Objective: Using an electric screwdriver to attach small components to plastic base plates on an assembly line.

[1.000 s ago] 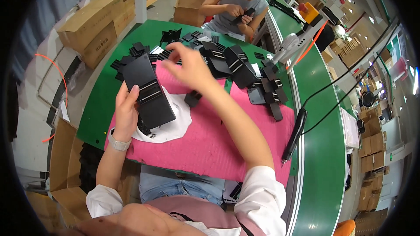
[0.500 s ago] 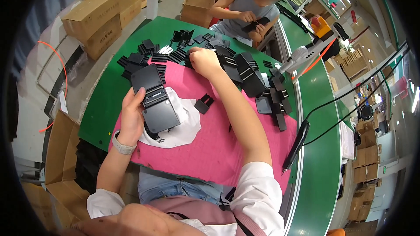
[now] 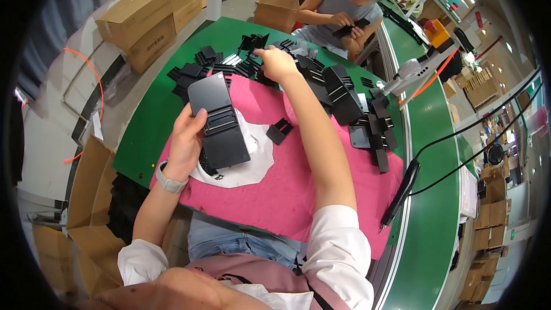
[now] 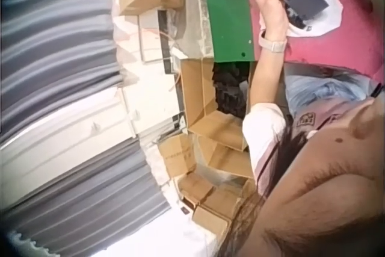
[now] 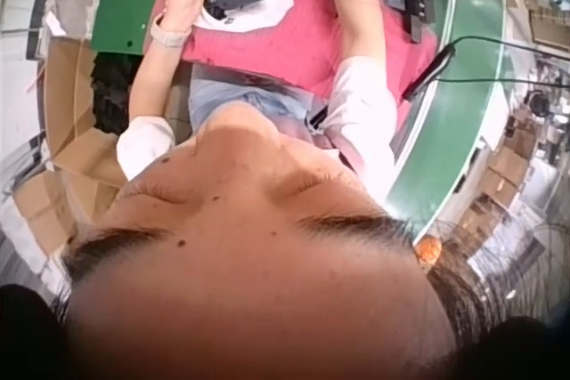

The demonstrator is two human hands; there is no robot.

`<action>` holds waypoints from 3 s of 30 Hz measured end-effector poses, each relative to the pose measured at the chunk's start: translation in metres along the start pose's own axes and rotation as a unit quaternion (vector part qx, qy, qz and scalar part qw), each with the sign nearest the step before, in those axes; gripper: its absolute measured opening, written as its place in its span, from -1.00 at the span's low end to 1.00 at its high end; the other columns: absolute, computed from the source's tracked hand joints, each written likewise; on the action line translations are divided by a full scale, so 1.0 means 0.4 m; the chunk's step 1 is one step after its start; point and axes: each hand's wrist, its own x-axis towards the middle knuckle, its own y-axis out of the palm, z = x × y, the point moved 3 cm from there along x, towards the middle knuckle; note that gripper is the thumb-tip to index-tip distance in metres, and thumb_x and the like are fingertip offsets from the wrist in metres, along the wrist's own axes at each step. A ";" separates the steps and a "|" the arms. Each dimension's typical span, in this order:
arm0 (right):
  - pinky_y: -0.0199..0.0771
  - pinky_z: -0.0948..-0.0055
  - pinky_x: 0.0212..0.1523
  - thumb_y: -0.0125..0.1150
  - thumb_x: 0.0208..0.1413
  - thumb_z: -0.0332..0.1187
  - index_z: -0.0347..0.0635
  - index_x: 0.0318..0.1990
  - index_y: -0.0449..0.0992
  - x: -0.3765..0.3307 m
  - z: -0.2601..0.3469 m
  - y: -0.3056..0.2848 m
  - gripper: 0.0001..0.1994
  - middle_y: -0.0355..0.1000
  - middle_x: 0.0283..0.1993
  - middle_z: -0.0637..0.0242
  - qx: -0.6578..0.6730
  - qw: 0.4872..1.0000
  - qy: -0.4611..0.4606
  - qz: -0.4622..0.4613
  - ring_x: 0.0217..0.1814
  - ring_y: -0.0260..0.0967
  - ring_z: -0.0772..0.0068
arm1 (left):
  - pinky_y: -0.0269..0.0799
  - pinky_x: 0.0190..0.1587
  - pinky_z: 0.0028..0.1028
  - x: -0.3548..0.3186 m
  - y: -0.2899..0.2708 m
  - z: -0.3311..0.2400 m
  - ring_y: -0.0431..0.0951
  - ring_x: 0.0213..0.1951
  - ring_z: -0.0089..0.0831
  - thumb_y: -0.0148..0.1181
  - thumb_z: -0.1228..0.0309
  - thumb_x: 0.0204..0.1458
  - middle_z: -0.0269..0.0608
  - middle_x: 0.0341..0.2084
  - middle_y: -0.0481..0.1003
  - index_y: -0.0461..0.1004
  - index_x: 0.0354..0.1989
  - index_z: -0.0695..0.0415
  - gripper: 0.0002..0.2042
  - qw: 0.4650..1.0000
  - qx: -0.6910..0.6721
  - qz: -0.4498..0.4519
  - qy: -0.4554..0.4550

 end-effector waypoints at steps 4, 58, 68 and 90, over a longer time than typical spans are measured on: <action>0.50 0.29 -0.38 0.26 -0.23 -0.48 -0.20 -0.49 0.55 -0.034 0.044 -0.041 -0.93 0.48 -0.35 0.13 -0.159 0.985 -0.001 -0.071 -0.43 0.49 0.11 | 0.33 -0.07 -0.54 -0.003 0.009 -0.004 0.43 -0.12 -0.56 0.09 0.31 0.14 -0.28 -0.14 0.43 0.29 0.03 0.20 -0.66 1.000 0.010 0.025 0.004; 0.28 0.64 -0.48 0.09 0.16 -0.24 -0.42 0.00 0.36 -0.487 0.247 -0.263 -0.61 0.34 -0.44 0.44 0.604 0.752 0.248 0.090 -0.49 0.25 0.67 | 0.40 -0.24 -0.59 -0.062 -0.007 -0.029 0.44 -0.20 -0.58 0.13 0.42 0.08 -0.23 -0.27 0.47 0.36 -0.07 0.24 -0.73 0.942 0.309 0.083 0.101; 0.24 0.60 -0.56 0.11 0.10 -0.30 -0.43 -0.06 0.43 -0.738 0.123 -0.227 -0.65 0.39 -0.51 0.44 0.484 0.767 0.417 0.056 -0.56 0.26 0.67 | 0.35 -0.29 -0.34 -0.065 0.008 -0.050 0.43 -0.31 -0.24 0.23 0.51 -0.17 -0.21 -0.43 0.43 0.50 -0.34 0.21 -0.83 0.678 0.692 0.116 0.219; 0.43 0.15 -0.24 0.13 -0.02 0.09 -0.16 -0.05 0.42 -1.035 -0.098 -0.388 -0.46 0.50 -0.30 0.03 -0.254 0.749 0.611 0.024 -0.24 0.47 -0.03 | 0.32 -0.42 -0.37 -0.029 0.035 -0.036 0.44 -0.49 -0.16 0.19 0.54 -0.08 -0.09 -0.55 0.39 0.44 -0.51 0.32 -0.91 0.708 0.670 0.112 0.192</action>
